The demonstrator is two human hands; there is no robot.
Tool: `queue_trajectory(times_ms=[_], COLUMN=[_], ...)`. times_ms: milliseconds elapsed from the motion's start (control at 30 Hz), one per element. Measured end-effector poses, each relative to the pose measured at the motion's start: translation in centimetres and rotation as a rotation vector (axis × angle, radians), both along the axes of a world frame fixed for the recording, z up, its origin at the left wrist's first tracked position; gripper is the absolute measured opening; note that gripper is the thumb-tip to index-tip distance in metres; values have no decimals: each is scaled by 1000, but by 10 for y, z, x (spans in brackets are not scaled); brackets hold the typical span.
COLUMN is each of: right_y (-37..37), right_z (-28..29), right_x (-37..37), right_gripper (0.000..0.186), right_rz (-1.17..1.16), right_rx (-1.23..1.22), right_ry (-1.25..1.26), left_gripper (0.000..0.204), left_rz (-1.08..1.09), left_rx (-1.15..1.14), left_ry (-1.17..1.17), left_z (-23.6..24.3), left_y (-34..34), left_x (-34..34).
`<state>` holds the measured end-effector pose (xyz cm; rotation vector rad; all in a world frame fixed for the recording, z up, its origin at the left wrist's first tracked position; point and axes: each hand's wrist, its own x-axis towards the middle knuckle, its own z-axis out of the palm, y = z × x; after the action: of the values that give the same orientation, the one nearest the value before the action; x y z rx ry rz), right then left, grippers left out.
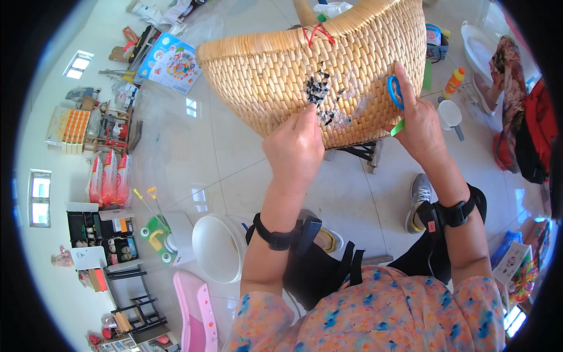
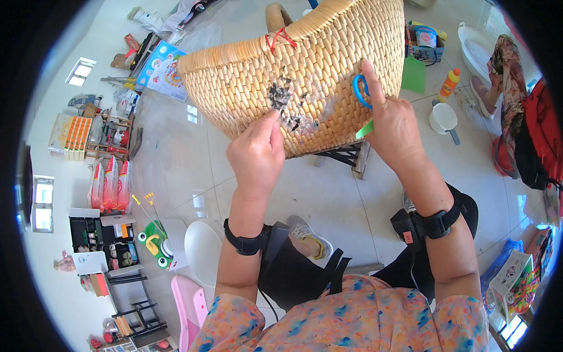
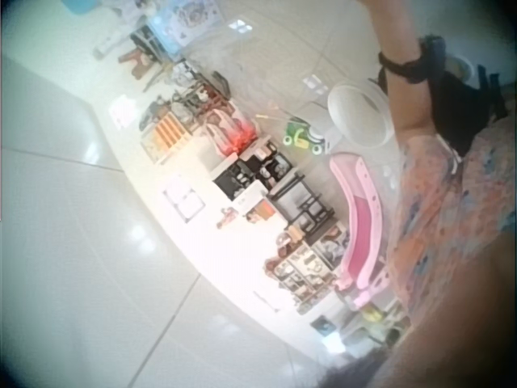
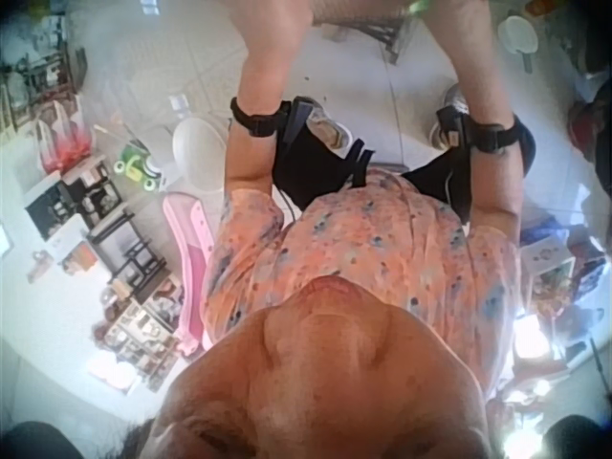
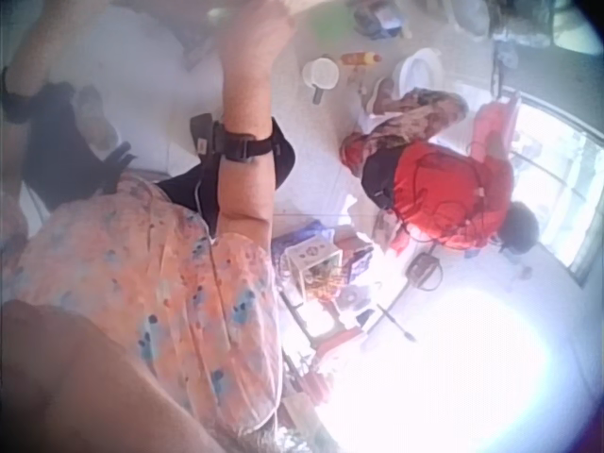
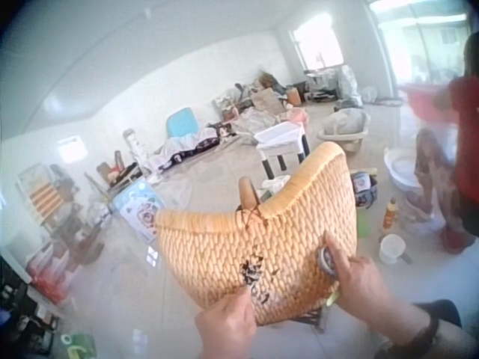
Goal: The person repairs a woven basket by using a pair of scissors to cut and pull out damaged sections of the weave and then applies glue and replacement material by hand to the basket's side.
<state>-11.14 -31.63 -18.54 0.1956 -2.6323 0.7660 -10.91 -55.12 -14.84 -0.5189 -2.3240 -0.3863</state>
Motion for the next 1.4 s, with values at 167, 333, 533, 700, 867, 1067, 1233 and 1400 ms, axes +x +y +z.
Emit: queue_trajectory(times_ms=[167,333,533,700,867,1067,1233,1400], right_y=[1,0,-2,2,0,-1,-1,0], right_z=[-2,-5,-2,-7,-5,-5,-4,-4], right_x=[-1,-2,-1,-2,-2,-1,-1,-1], right_gripper=[113,113,111,107,107,106,106,106], right_rz=[15,26,-10,6,9,-3,-17,-31], right_rx=[-12,1,18,60,60,92,79,96], right_ry=[22,14,21,76,44,34,-30,7], left_gripper=[15,15,16,16,15,15,15,15], left_rz=[2,-32,-44,-60,-5,-2,-8,-15], left_rx=[14,90,100,82,-31,19,8,16], left_ry=[36,-32,7,12,33,22,14,-17], left_z=[5,-2,-4,7,16,13,9,12], left_y=[1,-2,-1,12,8,10,7,10], left_x=[-8,1,-6,-7,-23,-7,-12,-6])
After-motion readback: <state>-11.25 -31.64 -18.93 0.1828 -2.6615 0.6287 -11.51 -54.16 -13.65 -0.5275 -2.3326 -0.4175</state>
